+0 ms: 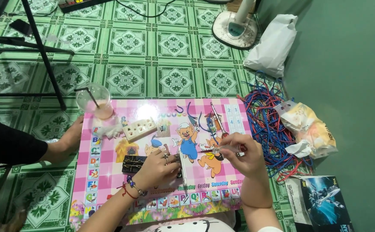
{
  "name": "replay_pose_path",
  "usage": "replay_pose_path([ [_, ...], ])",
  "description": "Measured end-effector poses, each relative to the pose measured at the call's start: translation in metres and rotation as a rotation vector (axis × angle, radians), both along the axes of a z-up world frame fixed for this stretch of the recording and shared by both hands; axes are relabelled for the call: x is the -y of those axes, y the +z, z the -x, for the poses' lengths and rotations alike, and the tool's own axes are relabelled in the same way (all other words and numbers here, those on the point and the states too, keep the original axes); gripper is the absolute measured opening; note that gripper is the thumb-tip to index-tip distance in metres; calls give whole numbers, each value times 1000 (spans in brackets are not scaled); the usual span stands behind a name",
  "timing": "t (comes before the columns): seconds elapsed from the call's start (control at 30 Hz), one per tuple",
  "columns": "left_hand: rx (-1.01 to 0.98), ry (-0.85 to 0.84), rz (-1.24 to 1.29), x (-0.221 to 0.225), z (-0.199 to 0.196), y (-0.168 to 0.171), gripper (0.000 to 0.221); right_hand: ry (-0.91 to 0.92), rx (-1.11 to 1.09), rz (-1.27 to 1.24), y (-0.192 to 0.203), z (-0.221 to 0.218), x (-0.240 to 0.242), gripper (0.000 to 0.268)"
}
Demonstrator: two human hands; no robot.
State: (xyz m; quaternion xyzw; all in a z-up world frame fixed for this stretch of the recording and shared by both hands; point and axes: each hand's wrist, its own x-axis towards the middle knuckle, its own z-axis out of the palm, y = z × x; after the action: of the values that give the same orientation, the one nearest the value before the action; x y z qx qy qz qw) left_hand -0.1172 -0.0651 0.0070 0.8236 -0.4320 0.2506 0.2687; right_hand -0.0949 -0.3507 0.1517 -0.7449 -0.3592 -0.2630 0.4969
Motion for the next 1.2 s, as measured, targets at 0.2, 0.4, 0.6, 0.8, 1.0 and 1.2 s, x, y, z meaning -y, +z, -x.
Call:
replay_pose_path([
  [0.2, 24, 20, 60, 1, 4, 1, 8, 144, -72, -99, 12, 9, -4, 19],
  [0.4, 13, 3, 54, 2, 6, 15, 11, 157, -442, -201, 35, 44, -2, 30],
  [0.6, 15, 7, 66, 2, 5, 12, 12, 418, -274, -109, 27, 27, 3, 47],
  [0.8, -17, 46, 133, 3, 4, -9, 7, 407, -207, 13, 8, 14, -43, 41],
  [1.0, -74, 69, 125, 3, 8, -5, 8, 430, -189, 320, -5, 11, -58, 49],
  [1.2, -116, 78, 140, 2, 8, -4, 14, 439, -175, 452, -14, 10, -59, 46],
])
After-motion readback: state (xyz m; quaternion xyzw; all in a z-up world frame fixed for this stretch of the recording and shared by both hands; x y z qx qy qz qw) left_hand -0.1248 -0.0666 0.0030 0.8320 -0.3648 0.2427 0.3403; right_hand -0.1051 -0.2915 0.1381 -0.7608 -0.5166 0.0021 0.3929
